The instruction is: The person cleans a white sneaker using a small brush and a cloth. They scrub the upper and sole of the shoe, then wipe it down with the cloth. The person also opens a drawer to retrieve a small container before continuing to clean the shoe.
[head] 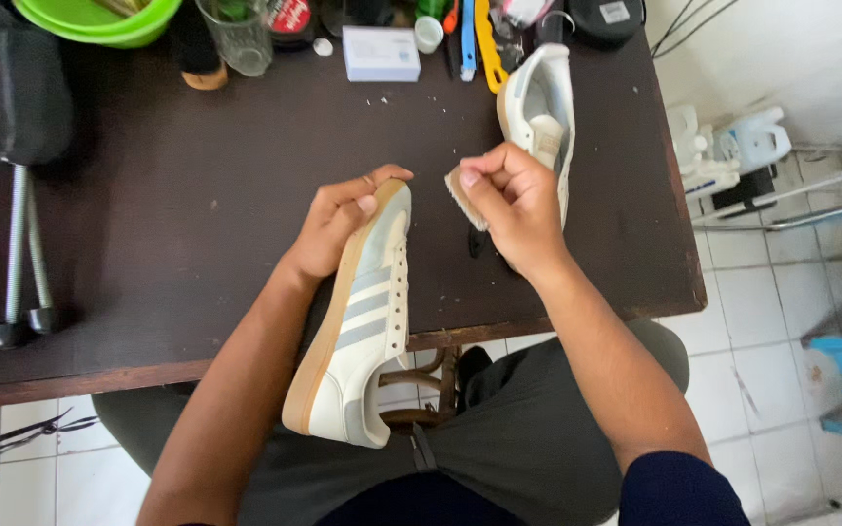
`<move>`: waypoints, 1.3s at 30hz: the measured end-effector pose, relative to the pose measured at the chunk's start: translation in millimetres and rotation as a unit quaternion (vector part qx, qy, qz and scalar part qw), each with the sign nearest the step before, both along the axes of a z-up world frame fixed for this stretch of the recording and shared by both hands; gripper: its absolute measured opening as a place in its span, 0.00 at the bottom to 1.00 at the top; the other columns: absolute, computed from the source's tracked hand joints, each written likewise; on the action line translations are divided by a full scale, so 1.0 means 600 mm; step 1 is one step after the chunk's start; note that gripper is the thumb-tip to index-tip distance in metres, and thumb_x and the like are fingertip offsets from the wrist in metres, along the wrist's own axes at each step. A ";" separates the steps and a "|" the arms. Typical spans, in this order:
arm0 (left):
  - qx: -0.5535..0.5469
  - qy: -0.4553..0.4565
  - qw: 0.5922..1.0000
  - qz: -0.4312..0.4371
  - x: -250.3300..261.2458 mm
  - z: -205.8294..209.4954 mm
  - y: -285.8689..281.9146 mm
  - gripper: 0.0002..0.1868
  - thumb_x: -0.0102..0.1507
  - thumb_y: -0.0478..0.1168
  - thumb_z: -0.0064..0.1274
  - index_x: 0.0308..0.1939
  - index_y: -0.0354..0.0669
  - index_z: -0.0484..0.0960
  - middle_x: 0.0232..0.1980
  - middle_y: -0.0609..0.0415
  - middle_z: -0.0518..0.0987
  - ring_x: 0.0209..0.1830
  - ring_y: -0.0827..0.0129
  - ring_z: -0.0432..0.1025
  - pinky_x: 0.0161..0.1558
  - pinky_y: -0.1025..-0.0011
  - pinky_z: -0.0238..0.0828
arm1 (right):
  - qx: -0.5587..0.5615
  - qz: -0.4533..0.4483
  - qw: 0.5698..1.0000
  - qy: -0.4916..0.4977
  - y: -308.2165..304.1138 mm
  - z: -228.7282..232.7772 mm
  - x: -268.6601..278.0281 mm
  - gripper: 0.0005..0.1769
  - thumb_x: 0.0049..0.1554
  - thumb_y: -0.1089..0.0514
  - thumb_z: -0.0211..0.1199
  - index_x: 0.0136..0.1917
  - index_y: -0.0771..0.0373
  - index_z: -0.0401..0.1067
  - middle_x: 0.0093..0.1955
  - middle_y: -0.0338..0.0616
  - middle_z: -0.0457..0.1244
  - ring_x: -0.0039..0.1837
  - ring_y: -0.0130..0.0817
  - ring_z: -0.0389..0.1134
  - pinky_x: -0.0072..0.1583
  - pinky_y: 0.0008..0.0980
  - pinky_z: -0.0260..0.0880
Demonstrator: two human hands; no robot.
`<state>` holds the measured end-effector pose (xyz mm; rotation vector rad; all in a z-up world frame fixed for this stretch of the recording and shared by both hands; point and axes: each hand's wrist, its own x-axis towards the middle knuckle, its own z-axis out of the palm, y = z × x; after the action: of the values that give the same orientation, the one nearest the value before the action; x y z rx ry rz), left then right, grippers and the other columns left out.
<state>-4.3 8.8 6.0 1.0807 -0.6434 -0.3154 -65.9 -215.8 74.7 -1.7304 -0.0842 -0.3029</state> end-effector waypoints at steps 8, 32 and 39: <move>0.035 -0.057 0.998 0.014 -0.007 0.014 0.007 0.31 0.60 0.52 0.52 0.60 0.34 0.80 0.57 0.48 0.80 0.37 0.76 0.70 0.35 0.77 0.69 | -0.018 0.039 0.999 0.008 0.038 0.015 -0.034 0.11 0.59 0.68 0.64 0.56 0.70 0.72 0.31 0.49 0.65 0.30 0.25 0.64 0.33 0.21 0.64; -0.015 -0.061 0.998 0.025 -0.011 0.003 0.009 0.18 0.64 0.47 0.45 0.42 0.33 0.81 0.57 0.35 0.79 0.38 0.67 0.73 0.37 0.69 0.70 | -0.106 0.039 0.993 -0.020 0.049 -0.007 -0.047 0.20 0.57 0.62 0.68 0.62 0.65 0.74 0.35 0.44 0.68 0.32 0.24 0.64 0.32 0.20 0.64; -0.012 -0.052 0.998 0.034 -0.001 -0.015 0.002 0.20 0.65 0.46 0.43 0.44 0.32 0.82 0.56 0.37 0.79 0.36 0.67 0.73 0.36 0.68 0.72 | -0.151 0.069 0.983 -0.074 0.079 0.026 -0.038 0.11 0.64 0.58 0.59 0.55 0.67 0.74 0.37 0.47 0.65 0.35 0.31 0.64 0.35 0.27 0.66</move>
<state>-5.0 9.8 -3.0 1.0994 -0.6998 -0.1923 -88.9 -168.5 90.5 -1.9892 -0.3735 -0.3294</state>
